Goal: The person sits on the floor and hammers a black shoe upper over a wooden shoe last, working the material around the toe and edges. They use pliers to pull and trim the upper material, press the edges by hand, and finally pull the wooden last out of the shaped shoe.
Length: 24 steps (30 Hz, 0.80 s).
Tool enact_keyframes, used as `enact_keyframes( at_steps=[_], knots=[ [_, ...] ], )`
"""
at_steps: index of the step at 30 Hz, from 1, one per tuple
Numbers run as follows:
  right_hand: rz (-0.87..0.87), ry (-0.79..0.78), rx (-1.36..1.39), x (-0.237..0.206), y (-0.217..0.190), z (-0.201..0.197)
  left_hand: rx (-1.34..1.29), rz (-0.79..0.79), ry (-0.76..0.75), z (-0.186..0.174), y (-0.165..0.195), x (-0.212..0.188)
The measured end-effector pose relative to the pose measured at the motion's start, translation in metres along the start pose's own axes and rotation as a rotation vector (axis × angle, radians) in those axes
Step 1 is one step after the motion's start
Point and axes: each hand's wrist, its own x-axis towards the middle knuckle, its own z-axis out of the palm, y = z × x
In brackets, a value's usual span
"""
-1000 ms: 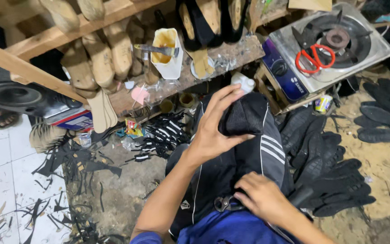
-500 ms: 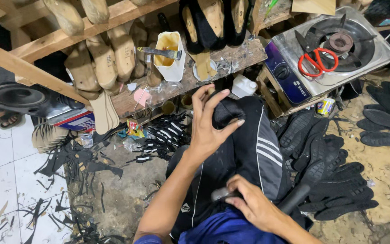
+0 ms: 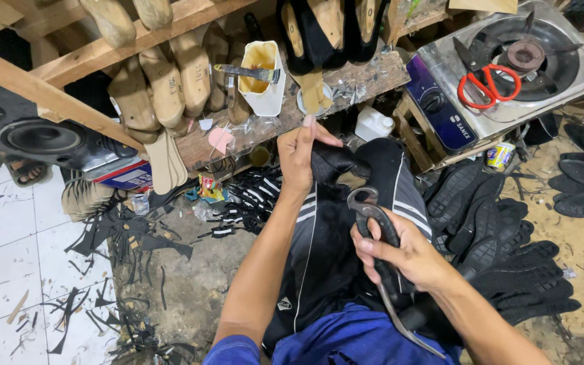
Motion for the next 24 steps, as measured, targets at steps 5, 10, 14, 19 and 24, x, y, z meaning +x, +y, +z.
enact_keyframes(
  at_steps=[5,10,14,19,24],
  knots=[
    [0.100,0.021,-0.348,0.018,-0.024,0.010,0.017,0.011,0.022,0.002,-0.002,-0.006],
    [0.170,0.009,-0.137,0.024,-0.043,0.024,0.029,0.002,0.025,0.004,0.001,-0.014],
    [0.259,0.026,-0.144,0.020,-0.057,0.023,0.012,-0.030,0.029,0.001,-0.002,-0.019],
    [0.032,0.258,-0.706,0.032,-0.013,0.027,-0.033,-0.038,0.055,-0.007,-0.014,-0.021],
    [-0.063,0.262,-0.633,0.048,0.006,0.034,-0.044,-0.129,0.023,-0.021,-0.020,-0.016]
  ],
)
